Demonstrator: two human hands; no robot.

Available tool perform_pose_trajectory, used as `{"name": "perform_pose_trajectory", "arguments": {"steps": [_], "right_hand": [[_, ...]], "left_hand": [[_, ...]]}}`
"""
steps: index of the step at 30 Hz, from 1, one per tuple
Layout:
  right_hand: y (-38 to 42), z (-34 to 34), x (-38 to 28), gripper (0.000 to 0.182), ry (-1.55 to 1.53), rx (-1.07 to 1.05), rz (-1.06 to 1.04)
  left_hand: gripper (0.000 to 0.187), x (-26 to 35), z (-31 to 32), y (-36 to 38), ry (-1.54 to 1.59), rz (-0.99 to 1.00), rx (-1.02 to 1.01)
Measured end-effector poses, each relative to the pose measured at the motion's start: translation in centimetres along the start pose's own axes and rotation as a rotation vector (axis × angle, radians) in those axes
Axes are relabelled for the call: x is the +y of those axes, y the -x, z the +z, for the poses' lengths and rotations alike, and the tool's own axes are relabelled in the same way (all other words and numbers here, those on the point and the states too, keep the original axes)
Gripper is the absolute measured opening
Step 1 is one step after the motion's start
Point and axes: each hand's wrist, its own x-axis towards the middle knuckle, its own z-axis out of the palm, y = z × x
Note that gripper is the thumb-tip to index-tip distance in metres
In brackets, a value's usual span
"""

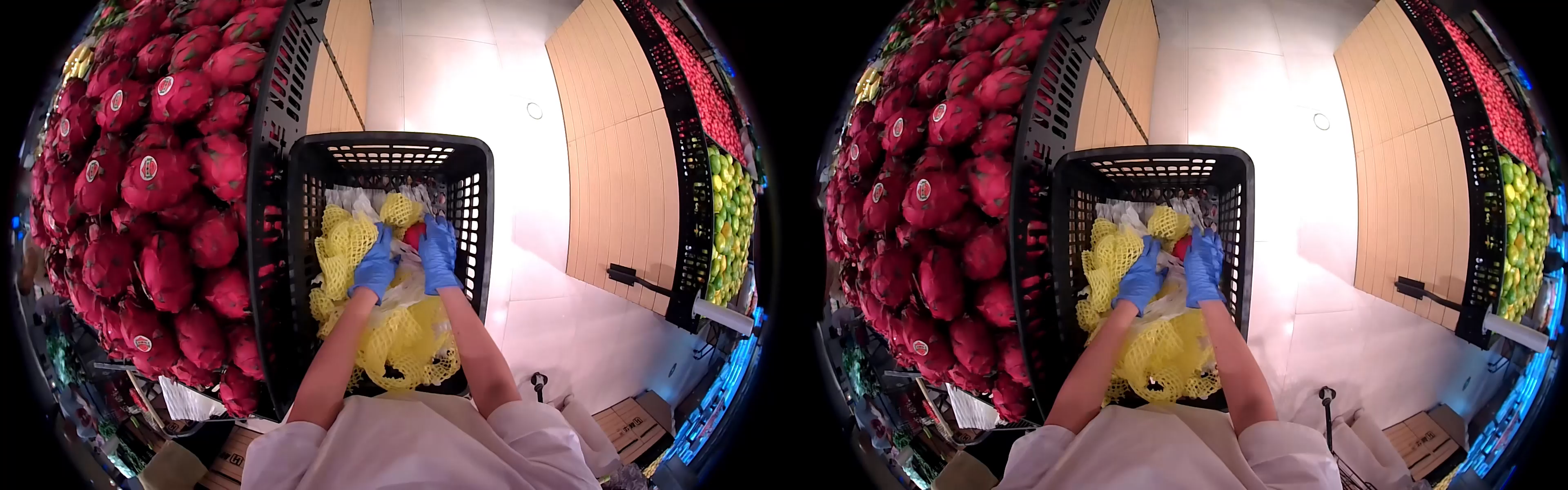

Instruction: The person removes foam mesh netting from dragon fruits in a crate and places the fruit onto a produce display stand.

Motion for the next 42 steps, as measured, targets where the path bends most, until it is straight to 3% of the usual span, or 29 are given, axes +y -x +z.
{"name": "perform_pose_trajectory", "arguments": {"steps": [1,2,5,7,9,11,13,14,19,21,23,24,25,27,28,29,31,32,35,37,39,42], "right_hand": [[-0.5,0.2,0.0,0.042,0.296,-0.035,-0.095],[-1.0,0.3,0.2,0.064,0.225,-0.297,-0.002],[-0.6,-0.1,-1.2,0.077,0.354,-0.345,-0.01],[-0.4,1.4,0.2,0.077,0.429,-0.378,-0.076],[-0.3,5.4,2.7,0.073,0.762,-0.14,-0.215],[-0.8,5.9,2.5,0.068,0.812,-0.095,-0.217],[-1.3,3.5,1.2,0.085,0.674,-0.399,-0.133],[-1.5,1.7,-0.1,0.084,0.586,-0.43,-0.098],[-2.0,0.3,-1.2,0.09,0.388,-0.361,-0.007],[-2.0,-0.3,-2.1,0.093,0.316,-0.308,0.044],[-2.2,-1.1,-3.2,0.096,-0.155,-0.208,0.246],[-2.0,-0.5,-2.9,0.075,-0.433,-0.109,0.193],[-1.6,-1.5,-3.9,0.075,-0.429,-0.105,0.19],[-0.2,-3.4,-5.4,0.065,-1.042,-0.2,0.452],[0.0,-3.4,-5.4,0.063,-1.079,-0.261,0.437],[0.6,-3.5,-5.1,0.063,-1.078,-0.26,0.434],[2.4,-7.0,-7.8,0.069,-1.061,-0.194,0.414],[3.0,-8.5,-9.0,0.074,-0.927,-0.15,0.439],[4.0,-7.9,-8.6,0.08,-0.93,-0.119,0.323],[4.7,-8.1,-8.3,0.083,-0.937,-0.115,0.248],[5.1,-8.7,-7.8,0.087,-0.846,-0.145,0.245],[5.7,-8.1,-6.2,0.087,-0.724,-0.153,0.182]], "left_hand": [[0.064,0.0,-0.3,0.5,-0.013,-0.005,0.039],[0.068,-0.2,-0.7,0.7,0.085,-0.014,-0.001],[0.071,-0.8,-1.0,1.2,0.039,0.017,-0.007],[0.072,-1.0,-0.5,1.3,-0.01,0.017,-0.009],[0.074,-1.4,0.6,1.1,-0.056,0.021,-0.006],[0.074,-2.2,1.8,0.9,-0.218,0.063,0.012],[0.074,-1.4,1.1,1.4,-0.178,0.025,0.026],[0.074,-1.2,0.6,1.6,-0.105,0.011,0.007],[0.073,-1.8,0.5,1.5,0.065,0.001,0.001],[0.061,-2.2,1.0,1.6,0.112,-0.003,-0.031],[0.06,-2.7,1.7,1.4,-0.018,0.044,0.05],[0.061,-2.9,2.1,1.1,-0.153,0.09,0.132],[0.061,-2.2,0.8,0.8,-0.149,0.092,0.136],[0.051,-1.1,-1.6,-0.4,0.001,0.031,-0.157],[0.042,-0.9,-1.9,-1.4,0.394,-0.091,-0.035],[0.042,-1.0,-2.3,-2.3,0.396,-0.09,-0.033],[0.035,0.6,-5.7,-2.6,1.109,-0.095,0.35],[0.035,2.5,-7.9,-1.8,1.107,-0.096,0.353],[0.036,6.5,-11.8,-0.1,1.106,-0.232,0.334],[0.041,6.3,-11.7,1.0,0.51,0.249,0.337],[0.044,6.1,-11.8,1.7,0.533,0.202,0.346],[0.05,5.2,-10.8,3.2,0.212,0.286,0.327]]}}
